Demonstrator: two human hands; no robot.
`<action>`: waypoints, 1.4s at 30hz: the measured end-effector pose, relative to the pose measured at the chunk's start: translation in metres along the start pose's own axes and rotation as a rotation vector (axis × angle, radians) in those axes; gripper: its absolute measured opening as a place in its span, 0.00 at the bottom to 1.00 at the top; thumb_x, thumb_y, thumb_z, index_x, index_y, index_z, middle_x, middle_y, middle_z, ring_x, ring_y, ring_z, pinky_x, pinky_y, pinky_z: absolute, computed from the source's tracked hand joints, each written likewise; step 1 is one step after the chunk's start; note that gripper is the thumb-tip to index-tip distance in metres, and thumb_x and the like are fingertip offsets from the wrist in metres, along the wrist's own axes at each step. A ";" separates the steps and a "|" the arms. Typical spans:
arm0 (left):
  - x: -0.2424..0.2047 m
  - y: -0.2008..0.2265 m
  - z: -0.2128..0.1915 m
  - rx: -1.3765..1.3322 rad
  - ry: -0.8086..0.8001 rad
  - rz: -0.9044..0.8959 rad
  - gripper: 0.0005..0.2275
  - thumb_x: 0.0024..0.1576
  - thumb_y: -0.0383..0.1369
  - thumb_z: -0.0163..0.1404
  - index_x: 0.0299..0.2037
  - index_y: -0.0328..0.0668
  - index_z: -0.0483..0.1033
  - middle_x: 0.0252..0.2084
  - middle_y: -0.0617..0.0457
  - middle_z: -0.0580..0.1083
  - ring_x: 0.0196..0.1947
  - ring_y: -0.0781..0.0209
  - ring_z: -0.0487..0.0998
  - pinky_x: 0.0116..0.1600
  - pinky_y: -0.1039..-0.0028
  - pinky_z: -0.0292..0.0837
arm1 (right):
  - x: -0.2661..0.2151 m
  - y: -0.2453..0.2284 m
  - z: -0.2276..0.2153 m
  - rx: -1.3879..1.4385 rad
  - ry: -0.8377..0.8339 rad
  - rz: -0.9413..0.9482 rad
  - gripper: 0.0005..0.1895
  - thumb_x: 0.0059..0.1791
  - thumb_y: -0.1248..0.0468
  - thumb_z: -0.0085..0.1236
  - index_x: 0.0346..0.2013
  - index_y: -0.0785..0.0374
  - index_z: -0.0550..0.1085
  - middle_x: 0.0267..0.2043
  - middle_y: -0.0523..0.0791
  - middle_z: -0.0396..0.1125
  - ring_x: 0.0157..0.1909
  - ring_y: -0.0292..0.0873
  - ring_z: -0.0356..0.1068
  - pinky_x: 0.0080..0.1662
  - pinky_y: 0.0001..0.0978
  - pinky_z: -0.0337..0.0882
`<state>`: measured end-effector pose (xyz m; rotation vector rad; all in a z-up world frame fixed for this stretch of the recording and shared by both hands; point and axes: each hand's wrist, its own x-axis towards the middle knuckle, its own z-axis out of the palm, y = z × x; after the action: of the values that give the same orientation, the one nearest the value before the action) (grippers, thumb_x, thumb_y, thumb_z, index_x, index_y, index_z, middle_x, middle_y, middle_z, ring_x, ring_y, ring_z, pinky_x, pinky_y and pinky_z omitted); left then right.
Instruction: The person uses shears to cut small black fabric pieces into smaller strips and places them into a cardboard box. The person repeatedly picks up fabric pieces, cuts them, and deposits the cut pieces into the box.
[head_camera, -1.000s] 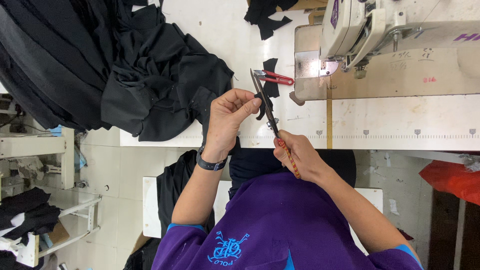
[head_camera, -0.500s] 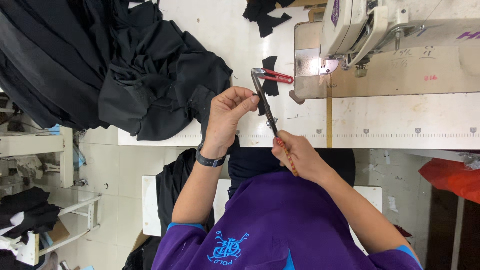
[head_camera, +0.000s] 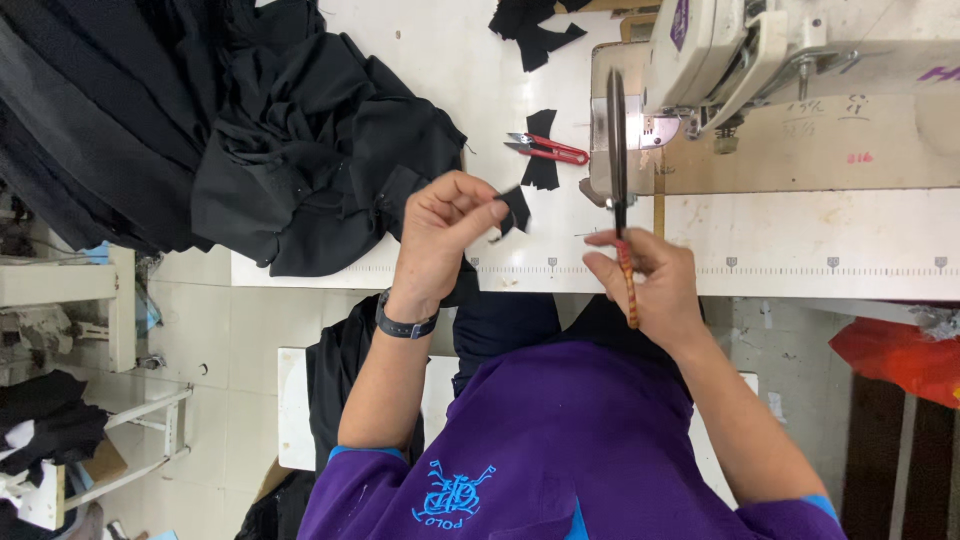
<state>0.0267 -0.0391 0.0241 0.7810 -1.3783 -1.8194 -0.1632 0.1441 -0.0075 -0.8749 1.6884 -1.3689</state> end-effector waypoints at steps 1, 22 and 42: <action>-0.003 0.002 0.004 0.000 -0.047 -0.009 0.05 0.57 0.20 0.65 0.40 0.32 0.83 0.29 0.45 0.82 0.35 0.66 0.86 0.45 0.78 0.82 | 0.004 -0.003 -0.002 -0.024 0.015 -0.076 0.12 0.51 0.65 0.73 0.49 0.58 0.83 0.15 0.43 0.70 0.22 0.36 0.74 0.39 0.23 0.74; -0.016 -0.001 0.012 0.126 0.019 -0.057 0.05 0.57 0.22 0.65 0.41 0.33 0.85 0.29 0.44 0.83 0.30 0.69 0.83 0.39 0.84 0.77 | 0.030 -0.008 0.011 0.057 -0.012 -0.217 0.04 0.52 0.72 0.69 0.35 0.67 0.79 0.11 0.46 0.65 0.15 0.34 0.65 0.27 0.19 0.63; -0.014 -0.030 0.030 0.029 -0.012 -0.109 0.05 0.58 0.26 0.65 0.42 0.35 0.86 0.33 0.46 0.85 0.36 0.65 0.86 0.46 0.78 0.82 | 0.040 -0.020 0.024 -0.172 -0.077 -0.233 0.11 0.53 0.65 0.70 0.28 0.63 0.78 0.09 0.44 0.59 0.14 0.34 0.58 0.26 0.22 0.60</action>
<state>0.0051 -0.0064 0.0033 0.8778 -1.3968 -1.8935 -0.1600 0.0947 0.0037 -1.2398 1.7046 -1.3347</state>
